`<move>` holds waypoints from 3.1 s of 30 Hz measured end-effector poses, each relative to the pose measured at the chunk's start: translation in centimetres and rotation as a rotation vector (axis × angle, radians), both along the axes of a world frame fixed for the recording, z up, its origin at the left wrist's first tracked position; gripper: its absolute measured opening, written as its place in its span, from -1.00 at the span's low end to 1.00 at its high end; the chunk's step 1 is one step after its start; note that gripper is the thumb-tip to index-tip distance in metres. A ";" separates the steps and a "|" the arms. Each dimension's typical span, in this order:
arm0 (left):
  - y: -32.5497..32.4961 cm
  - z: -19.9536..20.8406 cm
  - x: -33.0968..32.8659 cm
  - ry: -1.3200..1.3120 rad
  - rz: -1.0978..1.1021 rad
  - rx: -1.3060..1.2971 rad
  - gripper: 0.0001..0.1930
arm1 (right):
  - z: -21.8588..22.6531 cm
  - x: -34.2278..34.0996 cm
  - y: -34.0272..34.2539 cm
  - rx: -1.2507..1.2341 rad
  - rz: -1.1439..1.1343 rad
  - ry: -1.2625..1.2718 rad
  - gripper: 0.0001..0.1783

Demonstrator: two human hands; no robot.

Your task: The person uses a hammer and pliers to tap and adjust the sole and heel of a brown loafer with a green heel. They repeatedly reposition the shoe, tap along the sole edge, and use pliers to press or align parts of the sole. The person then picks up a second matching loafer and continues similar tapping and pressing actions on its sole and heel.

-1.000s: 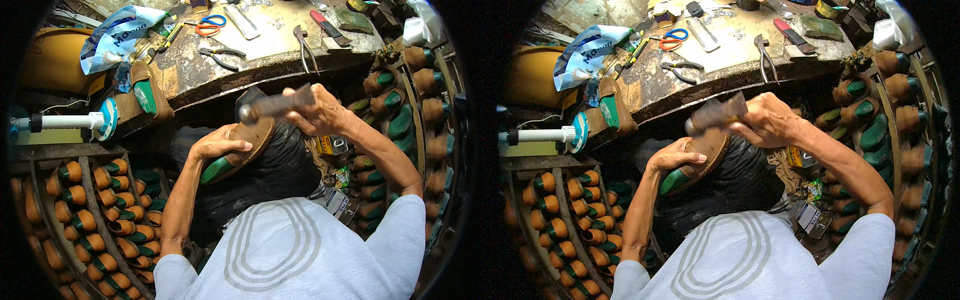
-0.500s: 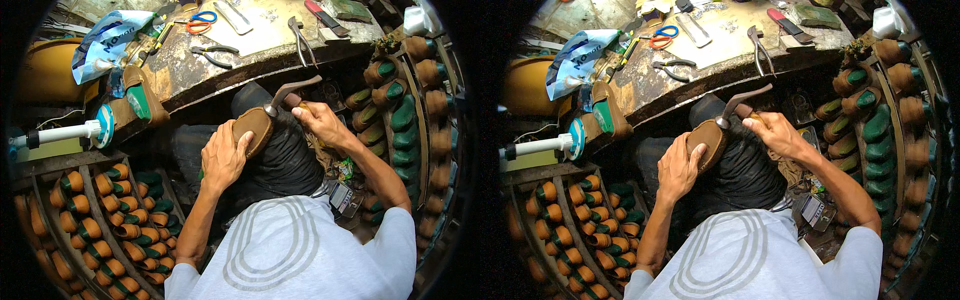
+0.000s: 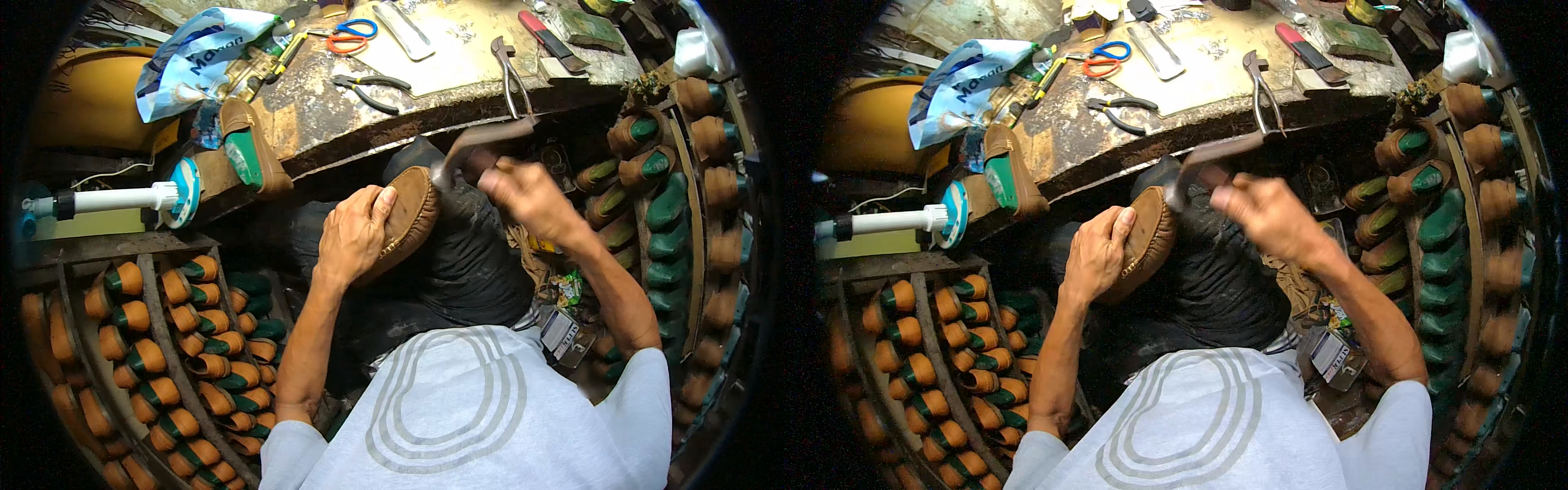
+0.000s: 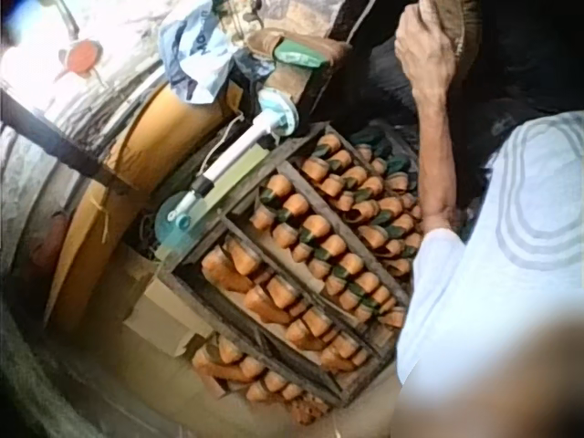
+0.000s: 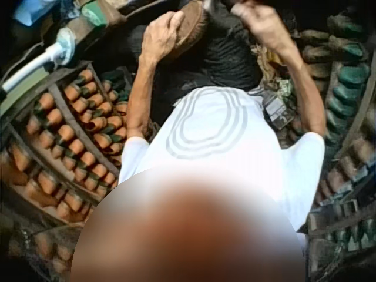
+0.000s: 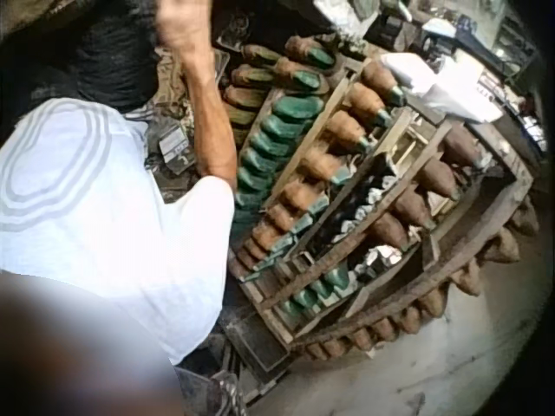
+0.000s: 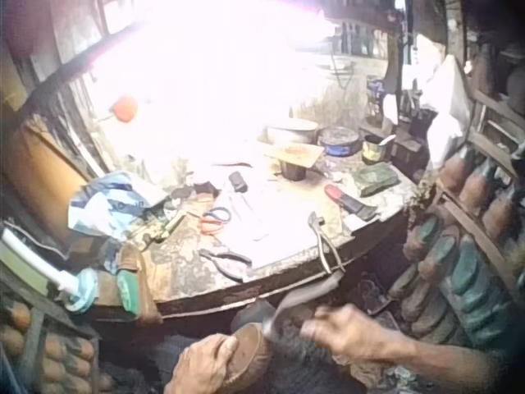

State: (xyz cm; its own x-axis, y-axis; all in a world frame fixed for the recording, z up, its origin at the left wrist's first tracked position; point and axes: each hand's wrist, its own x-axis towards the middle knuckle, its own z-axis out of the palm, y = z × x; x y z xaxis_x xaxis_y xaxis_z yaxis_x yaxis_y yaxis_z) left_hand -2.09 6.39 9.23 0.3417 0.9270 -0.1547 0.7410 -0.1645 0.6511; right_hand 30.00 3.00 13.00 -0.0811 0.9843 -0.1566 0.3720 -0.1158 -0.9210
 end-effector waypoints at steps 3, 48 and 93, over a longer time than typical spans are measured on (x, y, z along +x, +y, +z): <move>1.9 -0.6 -1.3 -0.029 -0.078 -0.154 -0.39 | -0.9 -0.8 -1.7 0.055 -0.002 -0.169 -0.64; -8.5 -0.8 -1.8 -0.812 -0.040 -0.185 -0.40 | 0.2 -5.0 -11.5 0.061 0.057 -0.024 -0.71; -12.6 -2.0 -0.5 -0.602 -0.024 0.111 -0.34 | -41.6 19.0 -21.9 -0.579 -0.599 -0.884 -0.40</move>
State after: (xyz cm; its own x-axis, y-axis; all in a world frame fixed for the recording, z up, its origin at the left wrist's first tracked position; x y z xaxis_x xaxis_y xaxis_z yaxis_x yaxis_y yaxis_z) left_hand -2.60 -6.21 7.22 0.3598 0.9176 0.1692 0.2440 -0.2676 0.9321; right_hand 49.03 -18.88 -28.64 0.7199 0.5952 -0.3572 0.5921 -0.7951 -0.1316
